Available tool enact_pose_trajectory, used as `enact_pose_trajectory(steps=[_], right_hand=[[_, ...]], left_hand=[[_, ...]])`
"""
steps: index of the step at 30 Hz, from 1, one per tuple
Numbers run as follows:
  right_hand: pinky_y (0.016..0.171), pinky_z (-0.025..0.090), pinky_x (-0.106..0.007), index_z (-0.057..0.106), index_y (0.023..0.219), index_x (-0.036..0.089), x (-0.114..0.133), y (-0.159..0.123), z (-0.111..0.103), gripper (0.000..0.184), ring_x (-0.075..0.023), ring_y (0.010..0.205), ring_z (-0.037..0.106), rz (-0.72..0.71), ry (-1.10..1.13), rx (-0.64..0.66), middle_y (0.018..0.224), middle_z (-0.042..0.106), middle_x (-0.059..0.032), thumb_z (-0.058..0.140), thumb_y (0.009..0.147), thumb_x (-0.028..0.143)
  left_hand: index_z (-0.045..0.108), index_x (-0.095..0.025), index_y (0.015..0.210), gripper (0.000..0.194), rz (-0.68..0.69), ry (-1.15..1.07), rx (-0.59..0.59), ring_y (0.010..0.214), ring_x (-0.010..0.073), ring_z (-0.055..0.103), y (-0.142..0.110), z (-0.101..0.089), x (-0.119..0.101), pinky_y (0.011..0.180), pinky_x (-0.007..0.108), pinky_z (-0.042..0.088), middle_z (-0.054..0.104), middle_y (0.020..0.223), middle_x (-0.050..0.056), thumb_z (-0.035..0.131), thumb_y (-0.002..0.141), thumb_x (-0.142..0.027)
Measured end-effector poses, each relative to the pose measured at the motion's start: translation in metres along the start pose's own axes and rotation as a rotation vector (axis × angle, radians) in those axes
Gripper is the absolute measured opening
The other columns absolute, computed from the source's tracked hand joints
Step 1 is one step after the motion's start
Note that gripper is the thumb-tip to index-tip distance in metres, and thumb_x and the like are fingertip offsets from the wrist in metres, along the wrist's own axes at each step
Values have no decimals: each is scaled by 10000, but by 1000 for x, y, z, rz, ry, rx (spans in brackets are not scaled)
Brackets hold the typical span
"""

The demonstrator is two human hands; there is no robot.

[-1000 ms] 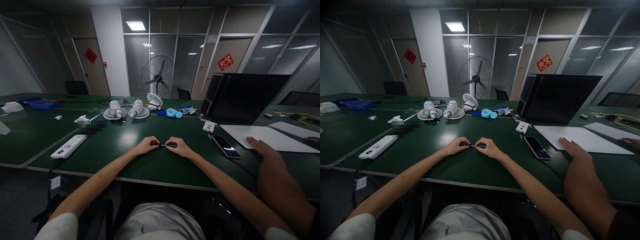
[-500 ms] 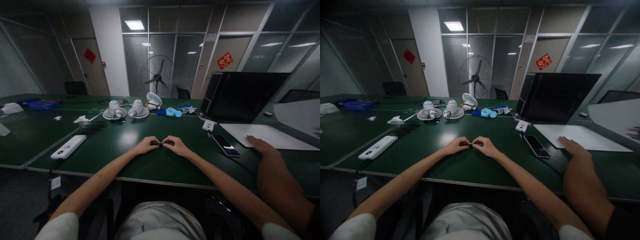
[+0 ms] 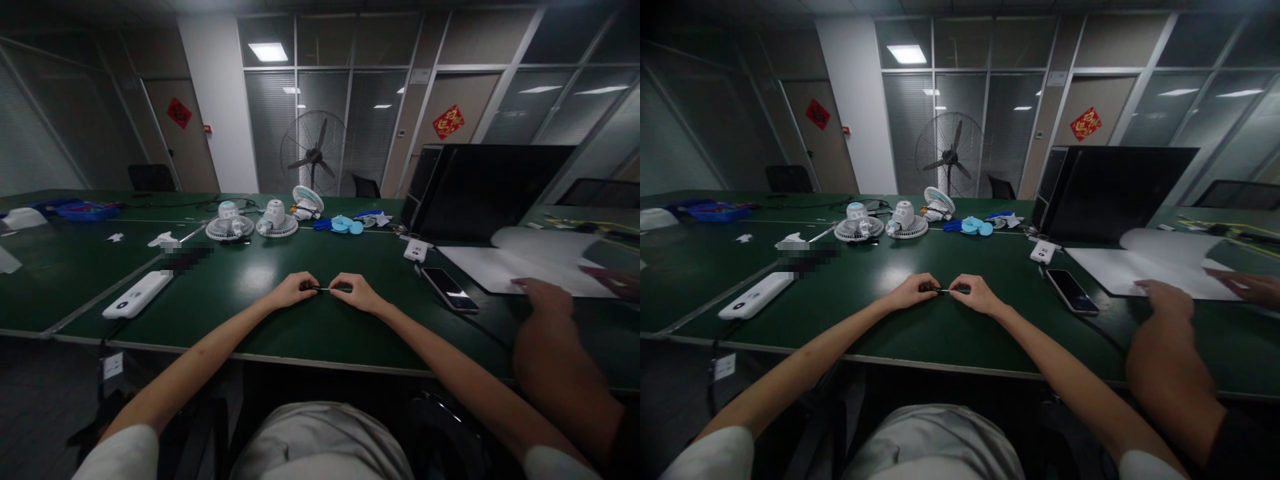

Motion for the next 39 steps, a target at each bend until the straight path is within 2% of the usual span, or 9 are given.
enact_pose_trajectory(steps=[13,23,28,35,37,39], right_hand=[[909,538,-380,778,1114,248,-6,4,7,232,-235,997,696,-17,-36,23,1091,751,-58,701,989,428],[902,521,-355,768,1145,257,4,8,13,211,-224,997,693,-43,-125,-1,1105,735,-55,663,1025,394],[907,522,-360,760,1144,248,-2,9,16,206,-228,1016,697,-14,-138,-88,1110,737,-61,661,1026,385],[874,533,-379,764,1074,243,-20,9,12,176,-239,950,702,122,-236,-242,1044,744,-60,671,996,371],[846,533,-381,764,1071,243,-24,8,9,184,-246,933,702,169,-265,-276,1022,745,-63,665,992,376],[841,534,-384,765,1072,245,-28,7,6,194,-253,943,704,208,-277,-302,1023,750,-66,659,990,385]], left_hand=[[748,-170,1125,263,8,22,9,896,186,613,1,2,-4,809,305,489,678,1034,68,713,942,-355],[726,-167,1100,244,14,52,7,891,190,611,1,1,-1,801,306,482,663,1005,60,711,935,-346],[697,-177,1271,382,-7,21,11,938,204,631,0,-1,-6,817,312,492,682,1052,68,719,933,-354],[542,-201,1520,640,-39,0,11,930,194,641,-1,0,-7,823,312,501,693,1068,57,732,925,-340],[576,-196,1480,592,-42,11,-3,925,192,642,-1,1,-6,825,314,504,695,1068,60,733,929,-346],[678,-177,1325,427,-35,39,-9,918,196,643,-1,0,-6,822,318,509,691,1056,69,727,941,-357]])
Point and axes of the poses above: each hand's wrist, its own y-axis towards the middle knuckle, its own z-axis out of the palm, x = y × z, the point moved 1 cm from there along y, towards the middle knuckle
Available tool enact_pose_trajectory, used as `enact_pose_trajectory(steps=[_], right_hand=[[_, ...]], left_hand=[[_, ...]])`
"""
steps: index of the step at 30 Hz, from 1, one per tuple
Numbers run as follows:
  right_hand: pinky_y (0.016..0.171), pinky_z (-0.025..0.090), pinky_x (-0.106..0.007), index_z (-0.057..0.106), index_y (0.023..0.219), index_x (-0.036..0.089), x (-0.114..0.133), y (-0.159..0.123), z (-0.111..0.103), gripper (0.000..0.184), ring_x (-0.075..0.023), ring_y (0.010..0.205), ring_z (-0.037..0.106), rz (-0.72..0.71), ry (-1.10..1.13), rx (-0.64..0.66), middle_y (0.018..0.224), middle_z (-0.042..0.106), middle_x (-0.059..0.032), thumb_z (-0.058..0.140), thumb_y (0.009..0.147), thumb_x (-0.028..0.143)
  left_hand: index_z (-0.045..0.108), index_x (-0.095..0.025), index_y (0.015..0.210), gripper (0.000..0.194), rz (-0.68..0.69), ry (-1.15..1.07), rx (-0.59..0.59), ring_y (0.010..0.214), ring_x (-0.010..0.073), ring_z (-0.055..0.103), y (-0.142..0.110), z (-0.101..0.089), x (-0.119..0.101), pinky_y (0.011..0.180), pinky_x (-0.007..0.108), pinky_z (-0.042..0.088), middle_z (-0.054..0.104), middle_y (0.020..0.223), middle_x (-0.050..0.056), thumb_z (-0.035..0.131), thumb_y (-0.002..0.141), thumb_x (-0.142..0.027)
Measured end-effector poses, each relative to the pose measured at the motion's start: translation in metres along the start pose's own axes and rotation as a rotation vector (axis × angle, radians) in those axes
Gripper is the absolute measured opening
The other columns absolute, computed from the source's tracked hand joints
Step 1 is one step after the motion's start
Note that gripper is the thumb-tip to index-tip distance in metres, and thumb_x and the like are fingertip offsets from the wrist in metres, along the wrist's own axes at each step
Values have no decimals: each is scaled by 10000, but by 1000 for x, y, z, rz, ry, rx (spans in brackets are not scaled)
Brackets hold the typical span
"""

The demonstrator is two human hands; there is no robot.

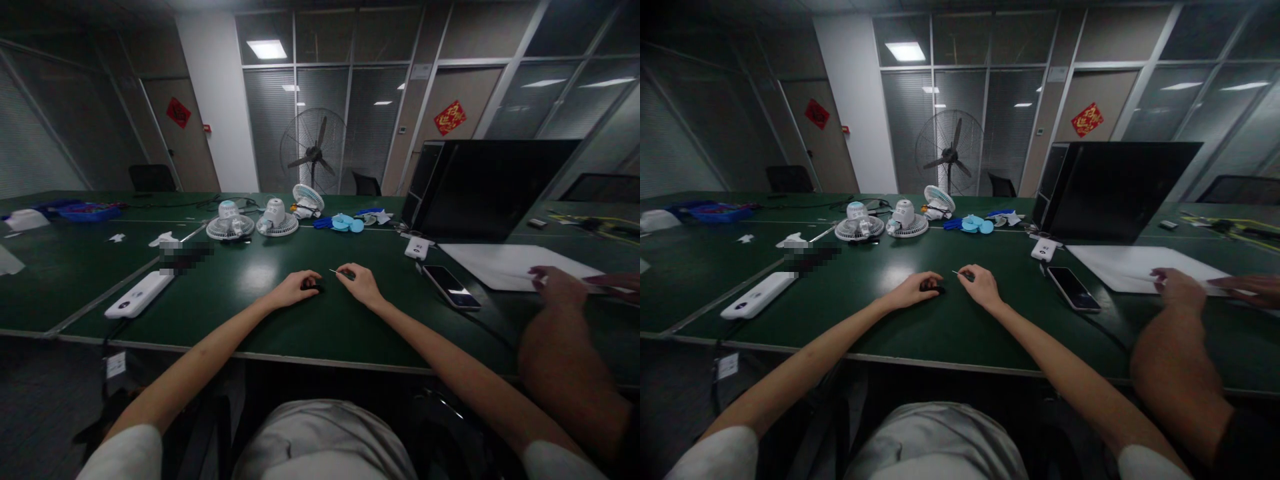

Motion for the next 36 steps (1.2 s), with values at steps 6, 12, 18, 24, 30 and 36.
enact_pose_trajectory(steps=[6,12,18,24,30,36], right_hand=[[904,541,-400,773,1067,255,-11,1,-1,216,-261,1000,715,63,10,-29,1070,765,-66,648,988,413],[892,553,-404,772,1099,255,-9,0,-3,248,-266,1012,712,68,13,-3,1088,764,-76,638,991,434],[885,567,-415,758,1109,250,-7,-2,-6,242,-261,1012,707,63,47,26,1098,752,-78,640,1001,432],[865,577,-421,752,1110,249,-8,-3,-4,243,-257,1004,708,48,59,30,1091,745,-77,638,1007,436],[876,565,-425,762,1083,246,-9,-2,-4,226,-263,999,711,44,29,21,1069,757,-78,651,996,422],[858,561,-411,766,1091,247,-13,-2,-2,231,-259,986,715,28,17,23,1060,758,-68,648,996,421]], left_hand=[[734,-185,1098,201,172,135,-26,1190,252,615,-4,-3,-9,1045,407,491,665,1252,120,698,983,-346],[649,-228,1328,296,174,249,74,1203,229,656,-16,-6,-10,1083,398,476,707,1303,92,585,1058,-331],[642,-240,1342,365,-107,368,0,1197,263,688,-54,-90,54,1066,370,496,718,1323,109,508,1044,-402],[676,-175,1269,442,-672,595,-378,1072,332,734,-152,-200,134,951,398,554,762,1203,152,551,927,-425],[687,-161,1350,514,-751,657,-419,1044,321,743,-180,-212,140,951,367,557,772,1182,141,554,894,-359],[654,-99,1424,601,-698,730,-446,1181,329,693,-175,-208,139,1078,402,502,726,1290,187,520,843,-179]])
Point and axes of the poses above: each hand's wrist, its own y-axis towards the middle knuckle, its own z-axis out of the palm, x = y × z, the point moved 1 cm from there along y, towards the middle knuckle
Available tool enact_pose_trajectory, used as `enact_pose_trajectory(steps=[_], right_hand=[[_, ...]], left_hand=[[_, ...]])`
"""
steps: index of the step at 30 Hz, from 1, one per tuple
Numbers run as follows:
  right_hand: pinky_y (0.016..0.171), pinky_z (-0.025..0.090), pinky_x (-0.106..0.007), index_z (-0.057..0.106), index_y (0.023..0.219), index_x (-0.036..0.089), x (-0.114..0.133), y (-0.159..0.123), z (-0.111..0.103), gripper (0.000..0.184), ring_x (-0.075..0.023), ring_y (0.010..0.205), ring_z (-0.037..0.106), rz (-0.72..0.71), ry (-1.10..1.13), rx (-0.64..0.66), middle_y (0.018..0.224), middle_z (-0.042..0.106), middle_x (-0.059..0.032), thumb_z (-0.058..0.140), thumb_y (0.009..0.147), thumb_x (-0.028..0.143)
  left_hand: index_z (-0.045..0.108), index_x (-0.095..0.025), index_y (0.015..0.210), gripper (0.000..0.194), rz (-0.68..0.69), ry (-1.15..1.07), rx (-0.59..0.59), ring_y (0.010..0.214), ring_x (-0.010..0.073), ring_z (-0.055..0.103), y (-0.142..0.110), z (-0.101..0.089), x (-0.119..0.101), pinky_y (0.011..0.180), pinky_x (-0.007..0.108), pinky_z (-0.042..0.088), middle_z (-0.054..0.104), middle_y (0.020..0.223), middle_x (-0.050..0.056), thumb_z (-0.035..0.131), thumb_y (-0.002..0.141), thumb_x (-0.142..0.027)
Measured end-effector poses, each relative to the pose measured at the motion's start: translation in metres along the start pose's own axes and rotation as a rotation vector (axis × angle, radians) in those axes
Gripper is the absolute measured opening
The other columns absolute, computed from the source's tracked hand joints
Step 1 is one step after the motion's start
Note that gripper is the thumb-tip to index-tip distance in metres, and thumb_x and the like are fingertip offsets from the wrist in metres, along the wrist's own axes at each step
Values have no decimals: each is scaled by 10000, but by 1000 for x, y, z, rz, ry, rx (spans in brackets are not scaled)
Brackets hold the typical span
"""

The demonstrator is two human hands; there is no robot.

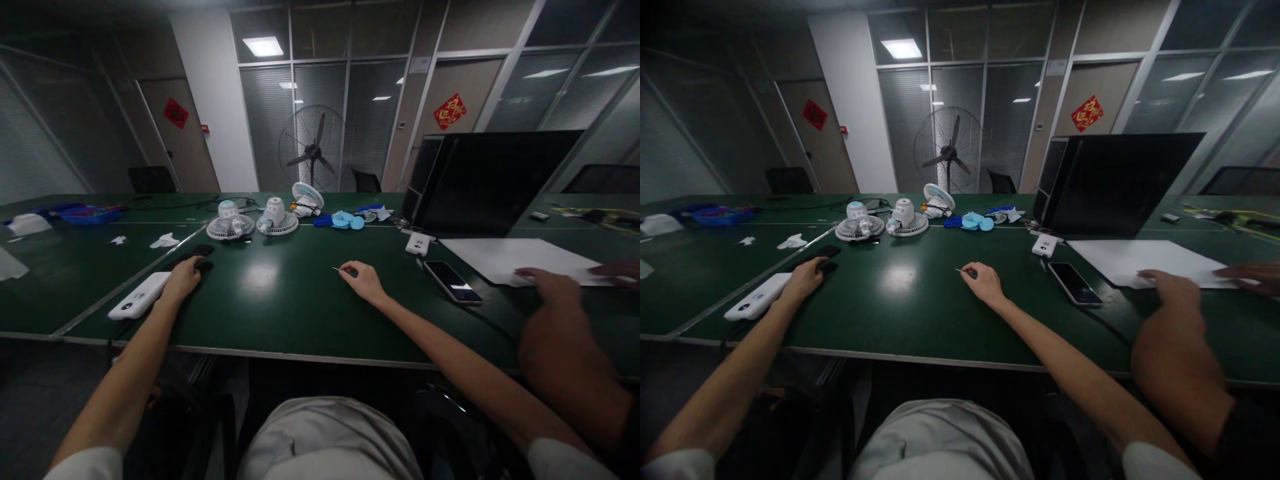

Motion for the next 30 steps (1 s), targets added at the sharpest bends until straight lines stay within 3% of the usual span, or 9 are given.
enact_pose_trajectory(steps=[6,16,22,30], right_hand=[[861,565,-417,764,1089,251,1,0,-1,240,-263,992,715,5,17,13,1067,758,-72,651,995,441],[849,576,-421,760,1089,255,2,-1,-2,240,-260,982,711,-2,23,23,1066,753,-72,644,996,444],[866,573,-423,759,1110,252,1,0,-1,247,-259,995,713,-9,29,32,1078,753,-78,646,999,441],[864,568,-426,767,1101,261,1,0,0,240,-259,986,710,-10,13,29,1070,756,-74,648,996,441]], left_hand=[[766,-84,1179,401,-49,69,-33,1199,362,658,2,5,10,1114,439,473,687,1304,227,482,939,-231],[740,-73,1149,358,-52,98,-46,1157,407,652,-5,0,-1,1022,483,504,683,1230,266,461,974,-215],[649,-90,1297,385,-61,23,-98,1177,374,661,-9,-5,-8,1023,448,502,683,1283,237,434,997,-201],[716,-142,1162,346,-58,-184,-176,1094,299,698,-10,-10,-24,1066,391,512,738,1188,149,480,954,-286]])
Point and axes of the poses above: each hand's wrist, its own y-axis towards the middle knuckle, its own z-axis out of the palm, x = y × z, the point moved 1 cm from there along y, towards the middle knuckle
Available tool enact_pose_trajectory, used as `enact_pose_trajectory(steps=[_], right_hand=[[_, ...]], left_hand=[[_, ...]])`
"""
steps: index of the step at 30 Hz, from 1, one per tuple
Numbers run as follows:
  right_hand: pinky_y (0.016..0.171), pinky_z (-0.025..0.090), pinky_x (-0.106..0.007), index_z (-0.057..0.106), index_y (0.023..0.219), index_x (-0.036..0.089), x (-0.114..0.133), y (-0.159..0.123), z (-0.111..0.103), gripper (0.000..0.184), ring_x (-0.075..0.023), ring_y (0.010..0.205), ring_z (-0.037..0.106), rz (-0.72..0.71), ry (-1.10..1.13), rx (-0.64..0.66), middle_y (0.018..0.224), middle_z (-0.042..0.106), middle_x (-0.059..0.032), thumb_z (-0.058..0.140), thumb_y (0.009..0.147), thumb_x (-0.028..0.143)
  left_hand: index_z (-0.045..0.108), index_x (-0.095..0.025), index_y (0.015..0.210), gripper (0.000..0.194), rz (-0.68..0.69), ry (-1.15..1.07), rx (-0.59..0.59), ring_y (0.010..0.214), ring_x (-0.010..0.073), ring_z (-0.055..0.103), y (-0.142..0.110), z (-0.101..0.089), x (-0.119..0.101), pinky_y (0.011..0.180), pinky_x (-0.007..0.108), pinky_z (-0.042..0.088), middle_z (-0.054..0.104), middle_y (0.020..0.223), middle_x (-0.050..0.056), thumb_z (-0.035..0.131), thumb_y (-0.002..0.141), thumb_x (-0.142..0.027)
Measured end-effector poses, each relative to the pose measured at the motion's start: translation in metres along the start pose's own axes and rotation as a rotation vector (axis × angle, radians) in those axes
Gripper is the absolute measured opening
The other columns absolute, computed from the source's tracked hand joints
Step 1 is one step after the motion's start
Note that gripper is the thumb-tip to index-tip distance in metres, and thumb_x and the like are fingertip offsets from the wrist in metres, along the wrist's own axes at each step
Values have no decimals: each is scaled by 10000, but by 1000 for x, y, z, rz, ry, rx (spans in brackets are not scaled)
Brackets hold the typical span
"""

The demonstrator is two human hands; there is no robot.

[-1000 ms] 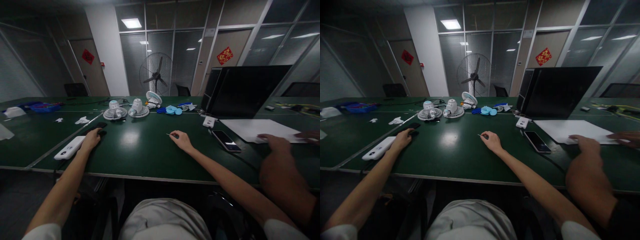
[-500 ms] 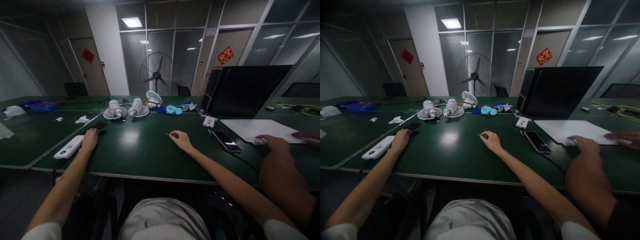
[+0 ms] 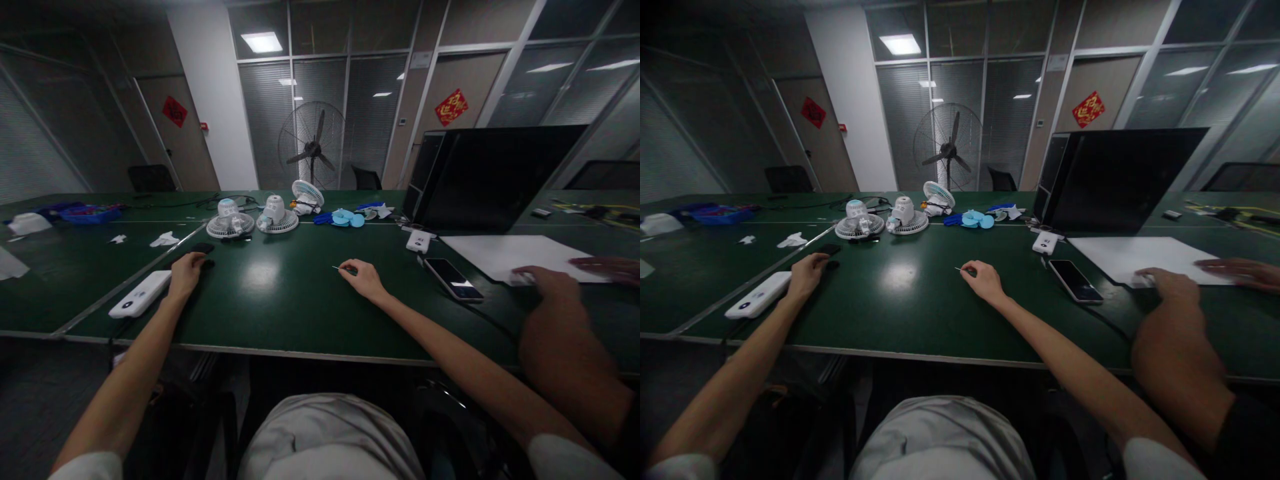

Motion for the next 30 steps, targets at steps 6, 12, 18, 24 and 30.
enact_pose_trajectory(steps=[6,12,18,24,30], right_hand=[[857,563,-417,768,1086,260,-1,1,1,236,-256,978,712,-6,-7,-7,1054,754,-68,654,995,445],[857,561,-420,761,1108,260,-2,0,2,249,-255,982,710,-3,1,7,1070,751,-69,647,998,453],[848,563,-420,764,1102,256,-2,0,2,253,-259,975,710,3,10,9,1061,753,-75,652,991,454],[868,565,-418,769,1103,259,-1,2,2,249,-260,1003,713,22,-10,42,1084,756,-71,661,986,451],[876,562,-411,763,1124,262,-1,1,2,261,-255,1022,709,24,-18,52,1108,753,-68,654,994,459]], left_hand=[[754,-154,1161,356,-15,-39,-25,1135,319,694,-1,0,0,1089,411,507,746,1218,140,527,934,-307],[765,-131,1178,357,-100,-155,-31,1006,296,735,1,4,5,1000,389,557,778,1099,130,610,909,-308],[770,-125,1136,332,-111,-173,-30,946,266,732,5,6,9,951,371,574,768,1088,123,661,915,-348],[815,-153,1120,379,-68,-42,27,1028,297,714,13,12,20,981,367,538,751,1159,144,683,901,-434],[820,-173,1151,438,-207,-97,95,986,309,736,15,14,24,888,339,541,799,1036,110,717,853,-478]])
Point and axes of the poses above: each hand's wrist, its own y-axis towards the middle knuckle, its own z-axis out of the palm, x = y × z, the point moved 1 cm from there along y, towards the middle knuckle
